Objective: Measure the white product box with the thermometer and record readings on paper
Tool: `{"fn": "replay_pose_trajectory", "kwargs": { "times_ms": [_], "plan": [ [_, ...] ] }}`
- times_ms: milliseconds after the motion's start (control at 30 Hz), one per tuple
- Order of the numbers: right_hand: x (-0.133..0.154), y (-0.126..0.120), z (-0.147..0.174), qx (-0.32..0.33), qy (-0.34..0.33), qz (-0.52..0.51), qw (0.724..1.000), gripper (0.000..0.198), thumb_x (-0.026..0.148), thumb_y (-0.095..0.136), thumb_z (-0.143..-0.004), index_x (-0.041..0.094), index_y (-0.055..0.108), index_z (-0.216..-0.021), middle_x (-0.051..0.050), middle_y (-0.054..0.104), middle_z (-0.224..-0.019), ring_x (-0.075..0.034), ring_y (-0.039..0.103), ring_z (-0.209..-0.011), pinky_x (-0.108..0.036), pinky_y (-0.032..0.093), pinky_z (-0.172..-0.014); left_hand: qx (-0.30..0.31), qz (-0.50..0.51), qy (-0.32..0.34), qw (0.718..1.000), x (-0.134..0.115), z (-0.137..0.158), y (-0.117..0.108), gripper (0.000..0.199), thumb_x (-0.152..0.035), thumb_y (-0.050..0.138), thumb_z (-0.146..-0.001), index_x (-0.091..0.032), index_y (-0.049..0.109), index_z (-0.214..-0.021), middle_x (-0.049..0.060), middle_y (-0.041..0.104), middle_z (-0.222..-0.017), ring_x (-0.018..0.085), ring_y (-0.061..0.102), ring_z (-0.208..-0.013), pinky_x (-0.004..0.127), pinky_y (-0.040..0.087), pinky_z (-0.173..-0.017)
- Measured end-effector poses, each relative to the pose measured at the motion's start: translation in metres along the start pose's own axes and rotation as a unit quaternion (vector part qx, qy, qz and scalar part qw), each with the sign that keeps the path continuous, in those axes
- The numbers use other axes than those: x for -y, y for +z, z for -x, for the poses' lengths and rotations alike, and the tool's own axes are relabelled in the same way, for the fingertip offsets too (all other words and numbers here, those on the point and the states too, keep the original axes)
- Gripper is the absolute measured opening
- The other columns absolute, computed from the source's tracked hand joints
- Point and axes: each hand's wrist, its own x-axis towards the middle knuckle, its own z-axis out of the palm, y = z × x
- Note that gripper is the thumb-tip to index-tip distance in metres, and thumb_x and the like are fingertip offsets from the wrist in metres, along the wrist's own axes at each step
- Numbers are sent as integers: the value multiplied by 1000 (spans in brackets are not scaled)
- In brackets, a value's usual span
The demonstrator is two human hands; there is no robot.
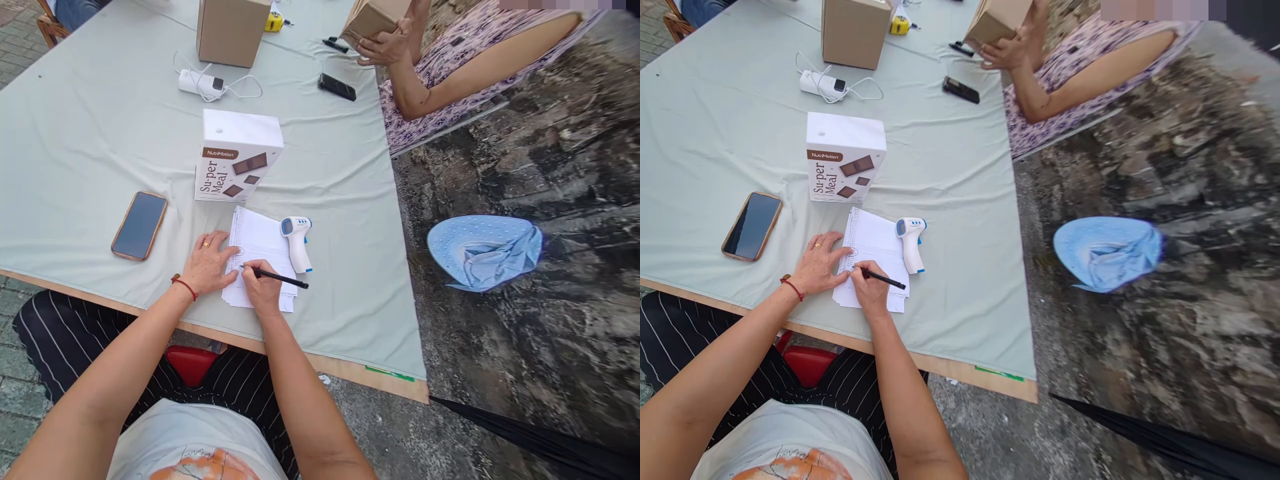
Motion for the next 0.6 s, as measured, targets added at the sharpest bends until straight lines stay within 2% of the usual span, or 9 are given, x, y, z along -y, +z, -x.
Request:
{"fn": "replay_pose_trajectory", "kwargs": {
  "times_ms": [400,500,600],
  "plan": [
    [-5,1,1,5,-19,10,1000,10,27,52,-71,22,60,-67,1,63,-64,-16,56,-64,-31,48,-65,7,4,-5,1000,-1,0,-1,44,-38,63,-82,-19,64,-122,17,50,-138,33,44,-134,50,30,-115],
    [-7,-1,1,-17,-52,17,998,13,27,52,-76,21,62,-72,0,65,-69,-16,58,-66,-30,49,-66,11,2,-9,1000,-2,0,-1,44,-38,63,-82,-20,64,-122,16,50,-139,32,44,-134,50,30,-115],
    [-12,-10,-7,-37,-124,50,990,18,29,51,-86,21,66,-89,-2,67,-81,-16,61,-74,-31,51,-72,13,4,-11,1000,-1,-1,-2,44,-37,64,-82,-21,64,-122,16,50,-138,32,44,-134,50,29,-116]
  ]
}}
